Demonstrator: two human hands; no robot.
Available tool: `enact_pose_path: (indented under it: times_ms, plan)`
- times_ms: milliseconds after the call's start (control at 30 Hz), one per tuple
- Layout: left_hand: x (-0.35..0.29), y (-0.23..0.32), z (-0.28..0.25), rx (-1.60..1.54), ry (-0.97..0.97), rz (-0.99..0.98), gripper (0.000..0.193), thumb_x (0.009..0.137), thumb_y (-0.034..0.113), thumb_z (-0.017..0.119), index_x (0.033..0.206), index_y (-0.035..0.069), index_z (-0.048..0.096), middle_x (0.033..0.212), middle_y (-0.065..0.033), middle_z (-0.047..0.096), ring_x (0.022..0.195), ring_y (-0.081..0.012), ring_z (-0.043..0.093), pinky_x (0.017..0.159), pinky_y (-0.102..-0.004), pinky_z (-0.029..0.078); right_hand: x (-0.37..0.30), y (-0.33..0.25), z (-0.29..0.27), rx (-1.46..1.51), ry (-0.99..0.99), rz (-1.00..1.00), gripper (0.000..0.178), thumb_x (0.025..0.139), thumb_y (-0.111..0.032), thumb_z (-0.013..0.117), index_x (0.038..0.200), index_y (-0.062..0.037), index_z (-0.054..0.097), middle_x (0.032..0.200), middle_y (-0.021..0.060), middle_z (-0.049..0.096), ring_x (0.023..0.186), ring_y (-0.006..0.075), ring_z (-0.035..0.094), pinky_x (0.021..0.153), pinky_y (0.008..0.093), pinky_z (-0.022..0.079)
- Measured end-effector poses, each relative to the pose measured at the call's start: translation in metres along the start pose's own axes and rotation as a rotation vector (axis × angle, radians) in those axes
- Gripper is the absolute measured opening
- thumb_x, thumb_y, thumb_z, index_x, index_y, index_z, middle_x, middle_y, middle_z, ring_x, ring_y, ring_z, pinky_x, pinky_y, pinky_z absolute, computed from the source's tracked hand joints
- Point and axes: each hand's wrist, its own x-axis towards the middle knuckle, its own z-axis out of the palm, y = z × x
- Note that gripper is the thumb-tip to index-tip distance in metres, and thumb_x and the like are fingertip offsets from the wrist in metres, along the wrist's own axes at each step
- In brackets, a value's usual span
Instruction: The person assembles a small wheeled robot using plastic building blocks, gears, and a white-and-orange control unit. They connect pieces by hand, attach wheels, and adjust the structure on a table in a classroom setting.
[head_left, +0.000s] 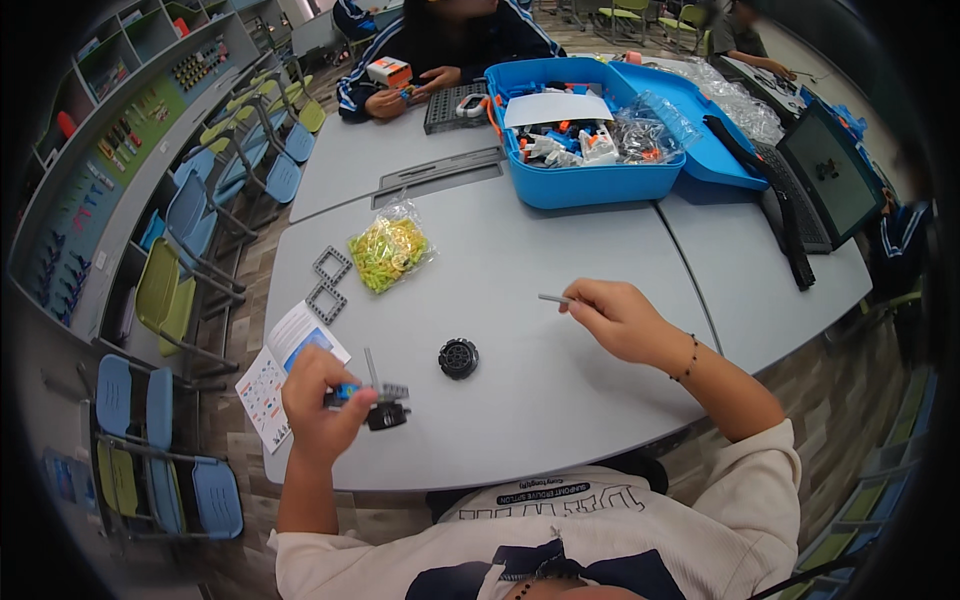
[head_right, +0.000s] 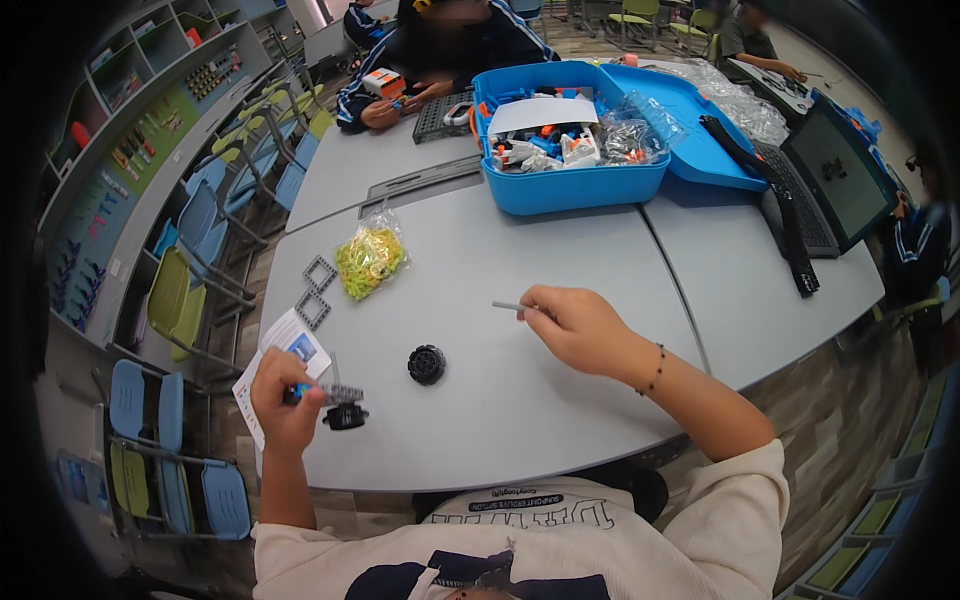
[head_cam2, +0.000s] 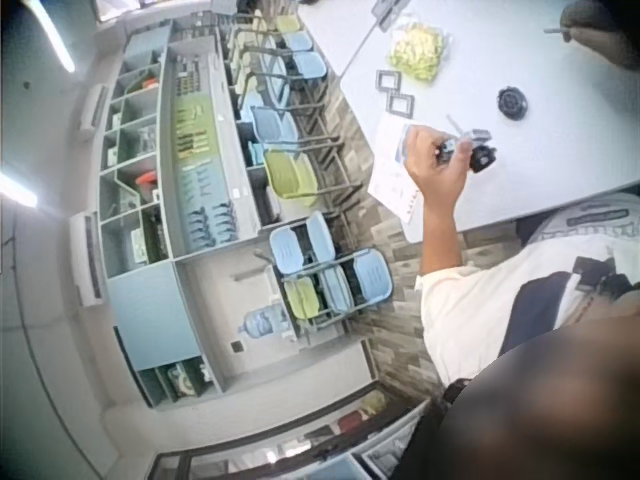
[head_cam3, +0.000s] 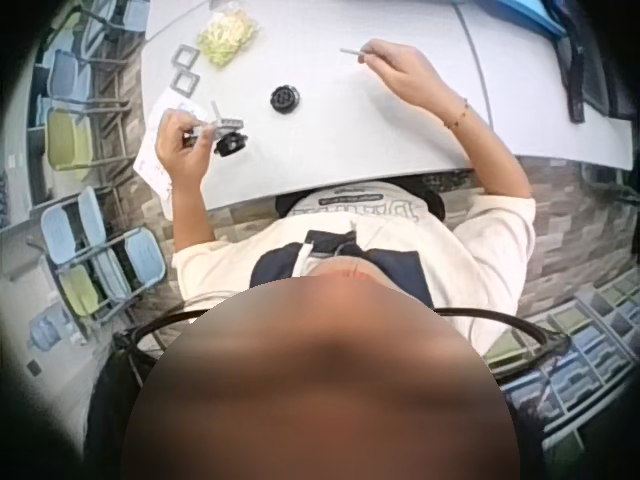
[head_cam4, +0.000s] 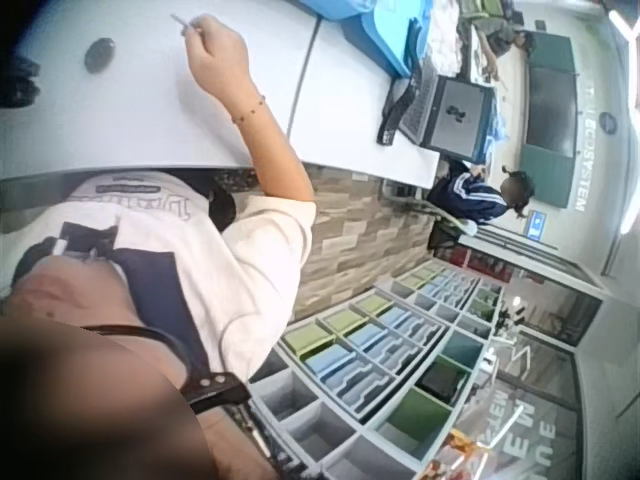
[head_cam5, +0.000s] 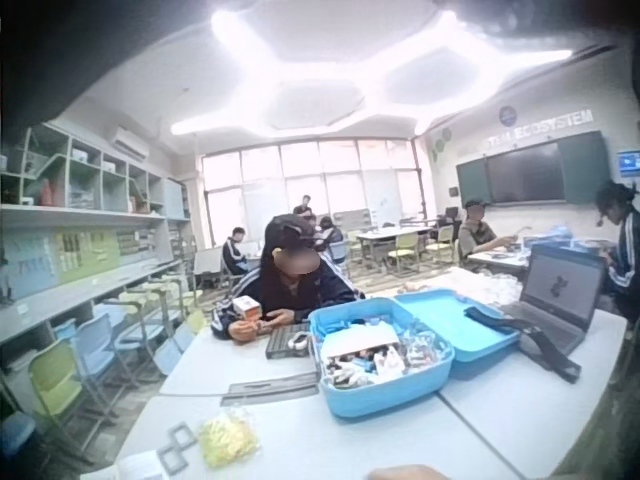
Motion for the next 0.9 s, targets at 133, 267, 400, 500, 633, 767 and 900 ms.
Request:
enact_pose_path:
  times_ms: [133, 267, 400, 500, 633, 767, 900]
  plan:
    - [0.009, -0.036, 0.013, -0.172, 0.015, -0.161, 0.043, 0.081, 0.034, 0.075, 0.066, 0.006, 0.046, 0.065, 0.0000, 0.042, 0.059, -0.0101, 0.037, 0.053, -0.0254, 0.029, 0.053, 0.026, 0.028, -0.052, 0.151, -0.092, 0.017, 0.090, -0.016, 0.055, 0.096, -0.0043, 0.065, 0.083, 0.0098, 0.059, 0.076, 0.0226, 0.058, 0.067, 0.0363, 0.045]
    - [0.005, -0.070, 0.033, -0.489, -0.007, -0.490, 0.043, 0.084, 0.038, 0.071, 0.068, 0.009, 0.045, 0.065, 0.0044, 0.042, 0.056, -0.0052, 0.034, 0.053, -0.0231, 0.028, 0.112, 0.039, 0.056, -0.158, 0.339, -0.203, 0.016, 0.089, -0.012, 0.056, 0.099, -0.0038, 0.065, 0.093, 0.0100, 0.057, 0.085, 0.0244, 0.057, 0.072, 0.0369, 0.047]
    - [-0.002, -0.092, 0.051, -0.742, -0.008, -0.652, 0.039, 0.089, 0.042, 0.064, 0.071, 0.013, 0.047, 0.059, 0.0067, 0.041, 0.049, -0.0018, 0.036, 0.066, -0.0233, 0.047, 0.166, 0.044, 0.085, -0.176, 0.483, -0.314, 0.012, 0.085, -0.009, 0.059, 0.095, -0.0067, 0.065, 0.089, 0.0089, 0.058, 0.085, 0.0269, 0.056, 0.072, 0.0382, 0.047]
    - [-0.009, -0.095, 0.056, -0.787, -0.073, -0.732, 0.038, 0.089, 0.044, 0.063, 0.075, 0.012, 0.049, 0.060, 0.0057, 0.044, 0.052, -0.0029, 0.041, 0.075, -0.0270, 0.051, 0.205, 0.047, 0.099, -0.207, 0.577, -0.395, 0.010, 0.083, -0.007, 0.061, 0.092, -0.0083, 0.064, 0.087, 0.0075, 0.059, 0.086, 0.0270, 0.056, 0.073, 0.0381, 0.047]
    - [-0.016, -0.095, 0.062, -0.883, -0.129, -0.738, 0.041, 0.089, 0.048, 0.060, 0.074, 0.012, 0.046, 0.069, 0.0040, 0.042, 0.058, -0.0062, 0.044, 0.061, -0.0214, 0.040, 0.252, 0.055, 0.106, -0.302, 0.662, -0.385, 0.010, 0.081, -0.005, 0.062, 0.090, -0.0081, 0.065, 0.086, 0.0060, 0.061, 0.086, 0.0264, 0.057, 0.075, 0.0375, 0.046]
    - [-0.019, -0.099, 0.062, -0.827, -0.172, -0.736, 0.049, 0.084, 0.055, 0.061, 0.074, 0.009, 0.047, 0.073, 0.0020, 0.043, 0.062, -0.0080, 0.046, 0.059, -0.0215, 0.039, 0.292, 0.067, 0.104, -0.326, 0.650, -0.266, 0.009, 0.080, -0.009, 0.064, 0.086, -0.0124, 0.068, 0.087, 0.0034, 0.061, 0.089, 0.0254, 0.056, 0.079, 0.0388, 0.045]
    - [-0.020, -0.104, 0.062, -0.869, -0.204, -0.709, 0.045, 0.084, 0.049, 0.066, 0.080, 0.007, 0.051, 0.079, 0.0015, 0.049, 0.072, -0.0069, 0.049, 0.067, -0.0217, 0.043, 0.315, 0.078, 0.103, -0.373, 0.599, -0.355, 0.009, 0.079, -0.012, 0.066, 0.087, -0.0145, 0.070, 0.089, 0.0025, 0.062, 0.092, 0.0239, 0.055, 0.083, 0.0389, 0.043]
